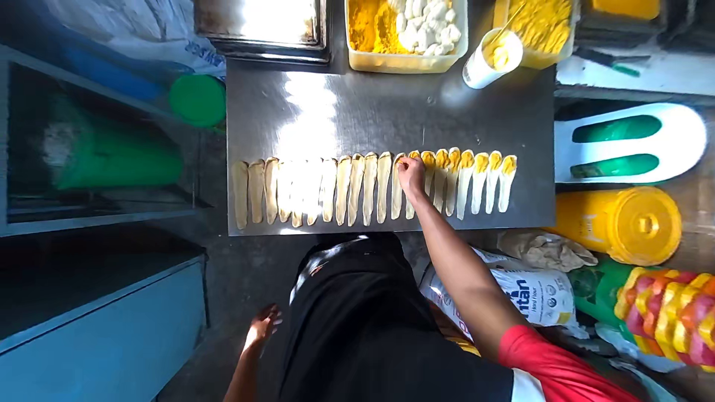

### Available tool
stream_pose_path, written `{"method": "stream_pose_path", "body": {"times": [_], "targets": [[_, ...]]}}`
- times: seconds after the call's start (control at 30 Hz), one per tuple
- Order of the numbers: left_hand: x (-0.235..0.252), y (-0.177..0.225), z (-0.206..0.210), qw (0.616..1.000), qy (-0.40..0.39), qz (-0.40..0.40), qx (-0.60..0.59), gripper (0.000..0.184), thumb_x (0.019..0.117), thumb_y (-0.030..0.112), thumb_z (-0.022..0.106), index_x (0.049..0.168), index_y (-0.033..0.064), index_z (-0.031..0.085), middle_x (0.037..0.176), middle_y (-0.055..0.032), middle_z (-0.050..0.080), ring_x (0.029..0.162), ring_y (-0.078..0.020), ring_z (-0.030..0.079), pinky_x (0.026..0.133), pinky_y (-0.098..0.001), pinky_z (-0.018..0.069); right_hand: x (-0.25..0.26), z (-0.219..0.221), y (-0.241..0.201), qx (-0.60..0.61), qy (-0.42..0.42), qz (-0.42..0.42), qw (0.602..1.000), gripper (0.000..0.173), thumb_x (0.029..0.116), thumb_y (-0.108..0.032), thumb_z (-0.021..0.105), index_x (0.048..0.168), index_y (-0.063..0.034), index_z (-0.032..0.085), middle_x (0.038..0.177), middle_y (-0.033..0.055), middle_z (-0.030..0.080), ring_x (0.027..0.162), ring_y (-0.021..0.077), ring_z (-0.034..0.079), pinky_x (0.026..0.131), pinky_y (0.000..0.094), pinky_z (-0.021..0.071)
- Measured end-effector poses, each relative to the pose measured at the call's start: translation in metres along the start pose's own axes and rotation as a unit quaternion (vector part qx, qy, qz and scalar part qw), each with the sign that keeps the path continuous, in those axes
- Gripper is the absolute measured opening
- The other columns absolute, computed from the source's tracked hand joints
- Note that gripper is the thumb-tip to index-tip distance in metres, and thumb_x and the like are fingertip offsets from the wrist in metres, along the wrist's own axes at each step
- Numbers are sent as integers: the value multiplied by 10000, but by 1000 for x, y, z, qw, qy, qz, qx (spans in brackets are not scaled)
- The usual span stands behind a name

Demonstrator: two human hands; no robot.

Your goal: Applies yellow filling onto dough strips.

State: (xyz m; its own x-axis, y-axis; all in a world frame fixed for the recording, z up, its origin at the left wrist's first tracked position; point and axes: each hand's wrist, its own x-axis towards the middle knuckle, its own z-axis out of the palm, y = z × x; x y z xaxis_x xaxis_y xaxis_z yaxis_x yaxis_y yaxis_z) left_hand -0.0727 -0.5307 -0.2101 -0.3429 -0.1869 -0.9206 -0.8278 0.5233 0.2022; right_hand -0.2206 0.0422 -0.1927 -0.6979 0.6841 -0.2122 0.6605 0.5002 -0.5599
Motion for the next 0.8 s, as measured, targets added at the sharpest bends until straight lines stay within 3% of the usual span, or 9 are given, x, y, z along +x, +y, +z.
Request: {"method": "stream_pose_path", "body": {"times": [0.13,0.23,0.3,0.37,0.43,0.57,0.67,0.73,0.8], "targets": [[1,6,-15,1000,-13,4,17,401,1085,180,525,1461,39,516,1347,-210,631,1134,-295,666,953,-462,538,26,9,-13,-29,23,27,999,166,946,-147,650,1025,-26,732,1095,190,704,1140,352,645,1012,520,508],[35,0,-39,1000,-6,22,8,416,1077,173,533,1468,36,504,1334,-225,634,1115,-332,671,919,-499,551,18,12,-10,-45,39,-3,998,174,977,-166,639,1042,-46,746,1117,188,685,1143,350,632,1017,509,508],[55,4,-56,999,-1,33,1,429,1079,195,529,1477,39,496,1338,-233,635,1133,-368,670,924,-543,551,2,21,-4,-76,77,-59,992,208,996,-156,617,1127,-53,743,1191,190,655,1178,339,617,1033,485,514],[64,17,-69,999,6,41,7,430,1084,207,518,1479,40,495,1346,-233,632,1146,-376,667,937,-556,547,-22,19,-7,-129,72,-94,985,374,965,-47,612,1338,-27,626,1436,201,540,1322,357,549,1073,489,506],[69,35,-77,999,9,42,16,420,1091,198,508,1477,33,494,1341,-234,632,1145,-372,663,942,-555,539,-43,19,-5,-168,51,-129,976,517,937,31,618,1444,-8,526,1570,192,432,1419,351,476,1112,485,479],[78,71,-82,998,9,50,43,404,1094,194,497,1467,39,506,1328,-225,637,1126,-353,667,931,-536,541,-48,25,10,-192,-1,-154,969,738,906,110,590,1589,7,326,1699,166,233,1577,310,223,1269,456,279],[81,93,-75,996,15,72,41,420,1094,211,487,1479,41,494,1346,-224,631,1131,-352,670,931,-537,544,-56,2,3,-197,-15,-143,970,695,938,35,614,1584,-51,374,1697,98,273,1571,268,251,1266,469,281],[72,110,-59,996,31,76,18,424,1095,212,473,1480,33,487,1346,-233,628,1132,-355,670,933,-534,546,-47,12,16,-190,-2,-165,968,657,935,6,609,1561,-52,422,1673,110,328,1557,272,282,1257,501,281],[62,120,-33,997,40,70,4,426,1100,227,463,1473,23,489,1340,-243,628,1126,-359,675,931,-536,552,-38,17,37,-185,-24,-192,964,615,952,-6,566,1552,-35,436,1680,135,304,1575,283,234,1269,516,244]]}}
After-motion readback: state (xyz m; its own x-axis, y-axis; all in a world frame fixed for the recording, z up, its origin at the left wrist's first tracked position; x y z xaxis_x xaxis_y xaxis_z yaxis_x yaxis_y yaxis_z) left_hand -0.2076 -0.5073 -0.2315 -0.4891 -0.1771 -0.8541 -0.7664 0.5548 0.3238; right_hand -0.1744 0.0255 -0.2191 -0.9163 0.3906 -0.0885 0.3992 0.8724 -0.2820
